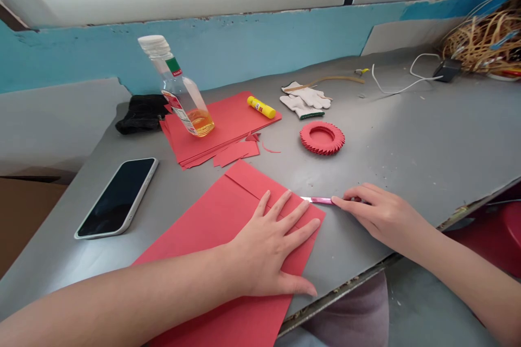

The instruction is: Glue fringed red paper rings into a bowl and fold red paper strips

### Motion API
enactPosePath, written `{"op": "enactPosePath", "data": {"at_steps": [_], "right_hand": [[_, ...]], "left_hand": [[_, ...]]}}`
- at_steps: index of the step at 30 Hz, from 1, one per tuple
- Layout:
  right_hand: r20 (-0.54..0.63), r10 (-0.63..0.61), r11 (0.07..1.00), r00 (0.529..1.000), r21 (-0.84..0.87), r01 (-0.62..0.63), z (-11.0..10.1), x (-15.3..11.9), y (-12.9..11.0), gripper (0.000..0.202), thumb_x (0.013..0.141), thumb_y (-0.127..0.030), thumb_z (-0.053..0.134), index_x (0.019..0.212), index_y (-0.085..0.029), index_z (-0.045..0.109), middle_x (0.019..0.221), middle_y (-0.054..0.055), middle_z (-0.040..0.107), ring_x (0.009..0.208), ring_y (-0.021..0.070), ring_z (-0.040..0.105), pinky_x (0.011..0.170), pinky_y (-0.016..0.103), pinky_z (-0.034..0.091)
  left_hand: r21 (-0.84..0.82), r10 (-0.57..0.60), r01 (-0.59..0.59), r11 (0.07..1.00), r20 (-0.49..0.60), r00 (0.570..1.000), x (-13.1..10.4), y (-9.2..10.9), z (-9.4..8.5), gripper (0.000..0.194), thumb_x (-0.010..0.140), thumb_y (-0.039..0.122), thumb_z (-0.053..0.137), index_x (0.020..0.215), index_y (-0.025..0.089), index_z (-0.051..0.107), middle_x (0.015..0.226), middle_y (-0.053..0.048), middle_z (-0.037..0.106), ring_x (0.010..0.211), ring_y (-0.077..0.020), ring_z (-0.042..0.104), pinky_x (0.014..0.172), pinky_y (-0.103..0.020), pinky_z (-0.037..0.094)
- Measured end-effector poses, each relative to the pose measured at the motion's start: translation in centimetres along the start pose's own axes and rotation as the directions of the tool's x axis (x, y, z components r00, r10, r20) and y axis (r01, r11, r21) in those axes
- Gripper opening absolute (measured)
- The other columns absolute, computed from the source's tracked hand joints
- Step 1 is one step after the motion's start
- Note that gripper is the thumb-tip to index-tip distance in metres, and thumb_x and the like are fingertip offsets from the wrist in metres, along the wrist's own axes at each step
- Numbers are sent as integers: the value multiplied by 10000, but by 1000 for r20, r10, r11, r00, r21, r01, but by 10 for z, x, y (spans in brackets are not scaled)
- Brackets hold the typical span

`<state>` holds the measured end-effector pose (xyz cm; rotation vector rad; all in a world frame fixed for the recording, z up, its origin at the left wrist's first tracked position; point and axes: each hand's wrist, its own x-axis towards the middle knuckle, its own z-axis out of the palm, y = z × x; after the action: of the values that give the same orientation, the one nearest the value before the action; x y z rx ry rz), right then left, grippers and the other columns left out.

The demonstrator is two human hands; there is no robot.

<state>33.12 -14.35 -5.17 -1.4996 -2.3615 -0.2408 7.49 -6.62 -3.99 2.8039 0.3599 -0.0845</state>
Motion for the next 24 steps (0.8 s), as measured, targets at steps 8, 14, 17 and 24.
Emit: {"op": "enactPosePath", "data": {"at_steps": [8, 14, 17, 24], "right_hand": [[-23, -17, 1000, 1000, -13, 16, 6, 6, 1, 319, 835, -42, 437, 1050, -193, 617, 853, 54, 629, 721, 127, 546, 589, 234, 429], [-9, -3, 1000, 1000, -18, 3, 7, 14, -1, 314, 844, -49, 425, 1037, -198, 623, 861, 55, 633, 737, 128, 554, 612, 235, 432], [-10, -17, 999, 1000, -28, 17, 8, 17, -1, 319, 843, -44, 416, 1033, -196, 622, 854, 54, 635, 739, 128, 558, 602, 228, 430], [-8, -49, 999, 999, -23, 48, 12, 27, -1, 322, 833, -39, 423, 1048, -180, 616, 844, 56, 630, 735, 133, 549, 605, 235, 433]], "left_hand": [[11, 12, -12, 1000, -28, 1000, 0, 0, 1, 857, 752, 733, 350, 1426, 242, 152, 1484, -96, 153, 1337, -409, 30, 992, -666, 90], [-14, 1, -1, 1000, -4, 1000, 0, 1, 0, 849, 760, 731, 332, 1429, 246, 135, 1489, -88, 129, 1339, -403, 11, 994, -668, 57], [-30, -3, 3, 1000, -4, 1000, -1, 1, 0, 847, 761, 732, 328, 1429, 246, 135, 1491, -84, 121, 1340, -399, -2, 994, -669, 43], [-22, 2, -2, 1000, -4, 1000, -1, 1, 0, 842, 766, 731, 314, 1428, 240, 139, 1484, -93, 146, 1339, -402, 6, 987, -680, 60]]}}
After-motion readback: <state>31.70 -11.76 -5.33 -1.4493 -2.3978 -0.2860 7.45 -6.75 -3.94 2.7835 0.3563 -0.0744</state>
